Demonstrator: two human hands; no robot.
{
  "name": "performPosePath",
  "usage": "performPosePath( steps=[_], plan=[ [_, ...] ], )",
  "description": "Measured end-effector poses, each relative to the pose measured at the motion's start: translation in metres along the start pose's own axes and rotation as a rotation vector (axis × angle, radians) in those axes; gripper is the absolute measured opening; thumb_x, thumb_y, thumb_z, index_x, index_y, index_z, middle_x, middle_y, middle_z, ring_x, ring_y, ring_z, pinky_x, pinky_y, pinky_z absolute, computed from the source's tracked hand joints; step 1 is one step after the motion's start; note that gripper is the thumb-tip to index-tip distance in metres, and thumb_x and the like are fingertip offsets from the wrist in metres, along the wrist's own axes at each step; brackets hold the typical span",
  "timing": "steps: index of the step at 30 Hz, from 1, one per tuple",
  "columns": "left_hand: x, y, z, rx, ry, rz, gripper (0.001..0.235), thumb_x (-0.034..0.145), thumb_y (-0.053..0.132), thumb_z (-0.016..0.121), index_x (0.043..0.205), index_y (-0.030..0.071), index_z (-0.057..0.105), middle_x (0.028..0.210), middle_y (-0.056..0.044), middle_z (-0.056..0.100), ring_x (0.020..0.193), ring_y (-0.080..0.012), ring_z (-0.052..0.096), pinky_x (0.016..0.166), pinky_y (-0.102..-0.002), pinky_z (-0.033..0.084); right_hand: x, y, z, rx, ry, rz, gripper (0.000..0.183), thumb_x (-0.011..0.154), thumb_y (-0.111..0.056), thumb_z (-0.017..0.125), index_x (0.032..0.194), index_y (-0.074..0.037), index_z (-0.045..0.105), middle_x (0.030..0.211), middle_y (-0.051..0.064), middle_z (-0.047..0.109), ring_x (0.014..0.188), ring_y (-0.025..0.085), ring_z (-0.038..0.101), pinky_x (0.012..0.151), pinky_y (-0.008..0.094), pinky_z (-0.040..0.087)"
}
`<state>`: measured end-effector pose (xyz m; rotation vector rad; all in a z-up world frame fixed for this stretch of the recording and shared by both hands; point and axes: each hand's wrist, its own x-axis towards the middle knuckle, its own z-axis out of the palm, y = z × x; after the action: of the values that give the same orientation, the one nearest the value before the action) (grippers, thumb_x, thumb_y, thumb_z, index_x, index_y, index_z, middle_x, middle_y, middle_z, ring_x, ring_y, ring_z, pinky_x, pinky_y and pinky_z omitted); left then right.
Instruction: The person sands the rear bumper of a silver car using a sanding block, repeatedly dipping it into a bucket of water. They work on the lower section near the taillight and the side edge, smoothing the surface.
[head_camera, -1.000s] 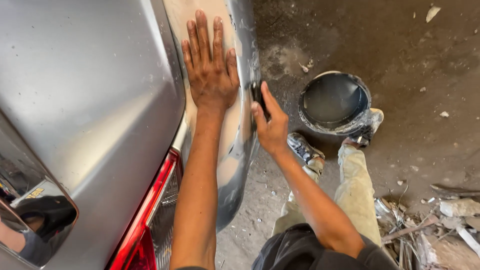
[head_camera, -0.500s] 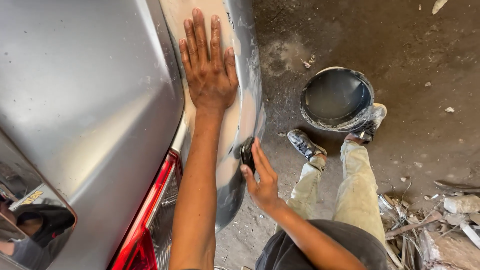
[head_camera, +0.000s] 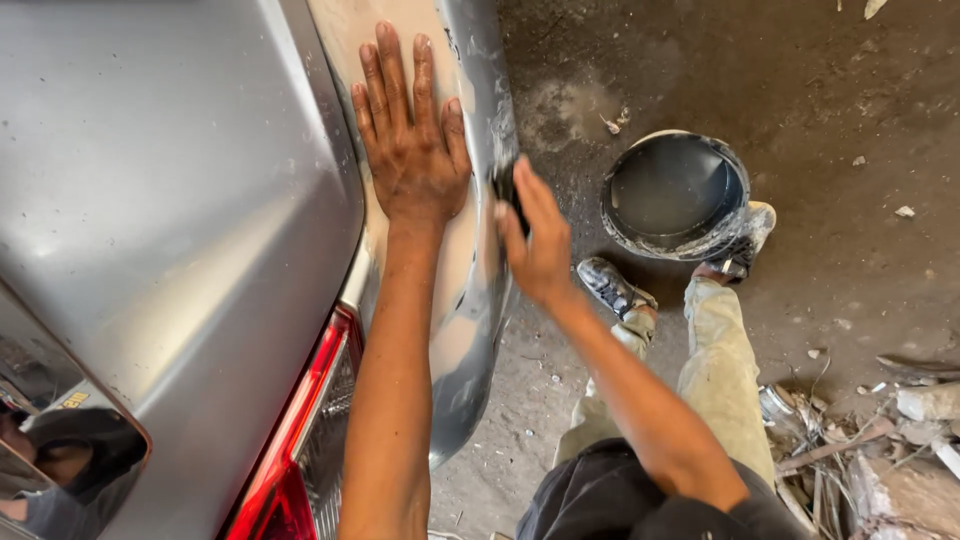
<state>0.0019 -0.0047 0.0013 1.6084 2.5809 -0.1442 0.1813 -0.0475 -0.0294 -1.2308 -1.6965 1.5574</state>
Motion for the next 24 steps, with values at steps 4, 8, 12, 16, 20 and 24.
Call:
performPosePath(
  steps=[4, 8, 12, 16, 20, 24],
  plan=[
    [0.004, 0.001, -0.002, -0.002, -0.009, -0.007, 0.056, 0.118, 0.035, 0.038, 0.169, 0.021, 0.022, 0.176, -0.007, 0.011, 0.166, -0.0277, 0.01, 0.139, -0.047, 0.011, -0.049, -0.011, 0.003, 0.018, 0.014, -0.024, 0.047, 0.107, -0.013, 0.058, 0.148, 0.009, 0.05, 0.154, 0.029, 0.051, 0.144, 0.042, 0.053, 0.121, 0.046, 0.043],
    [-0.004, 0.0, -0.002, -0.006, 0.001, 0.008, 0.055, 0.118, 0.034, 0.04, 0.169, 0.021, 0.022, 0.176, -0.007, 0.011, 0.165, -0.0283, 0.01, 0.139, -0.048, 0.01, -0.072, -0.012, 0.006, 0.047, 0.007, -0.008, 0.05, 0.106, -0.015, 0.058, 0.149, 0.007, 0.046, 0.154, 0.029, 0.05, 0.144, 0.041, 0.051, 0.122, 0.046, 0.041],
    [-0.001, 0.001, -0.003, -0.005, -0.019, 0.001, 0.056, 0.119, 0.035, 0.04, 0.17, 0.021, 0.022, 0.176, -0.008, 0.011, 0.166, -0.0283, 0.01, 0.139, -0.047, 0.01, -0.008, -0.015, -0.002, 0.017, 0.0, 0.011, 0.048, 0.106, -0.014, 0.06, 0.148, 0.005, 0.049, 0.152, 0.028, 0.052, 0.142, 0.039, 0.055, 0.119, 0.042, 0.045],
    [0.005, 0.001, -0.002, -0.03, 0.014, 0.007, 0.056, 0.118, 0.034, 0.041, 0.169, 0.021, 0.023, 0.176, -0.008, 0.01, 0.165, -0.0289, 0.01, 0.138, -0.047, 0.01, -0.081, -0.017, 0.003, 0.102, -0.003, -0.042, 0.051, 0.104, -0.012, 0.06, 0.15, 0.006, 0.046, 0.153, 0.028, 0.05, 0.144, 0.041, 0.051, 0.122, 0.043, 0.04],
    [-0.001, 0.0, -0.003, 0.008, -0.026, 0.003, 0.055, 0.117, 0.036, 0.04, 0.168, 0.021, 0.024, 0.175, -0.007, 0.012, 0.165, -0.028, 0.01, 0.138, -0.048, 0.01, -0.046, -0.015, 0.005, 0.061, -0.003, 0.022, 0.052, 0.103, -0.012, 0.062, 0.15, 0.004, 0.047, 0.153, 0.027, 0.05, 0.144, 0.039, 0.051, 0.121, 0.043, 0.043],
    [0.003, 0.003, -0.005, 0.056, -0.084, -0.033, 0.054, 0.118, 0.038, 0.037, 0.168, 0.022, 0.025, 0.175, -0.007, 0.014, 0.164, -0.0274, 0.011, 0.138, -0.047, 0.01, -0.032, -0.026, -0.003, 0.052, -0.012, 0.081, 0.049, 0.105, -0.012, 0.063, 0.149, 0.003, 0.049, 0.153, 0.024, 0.053, 0.145, 0.036, 0.055, 0.12, 0.041, 0.045]
  ],
)
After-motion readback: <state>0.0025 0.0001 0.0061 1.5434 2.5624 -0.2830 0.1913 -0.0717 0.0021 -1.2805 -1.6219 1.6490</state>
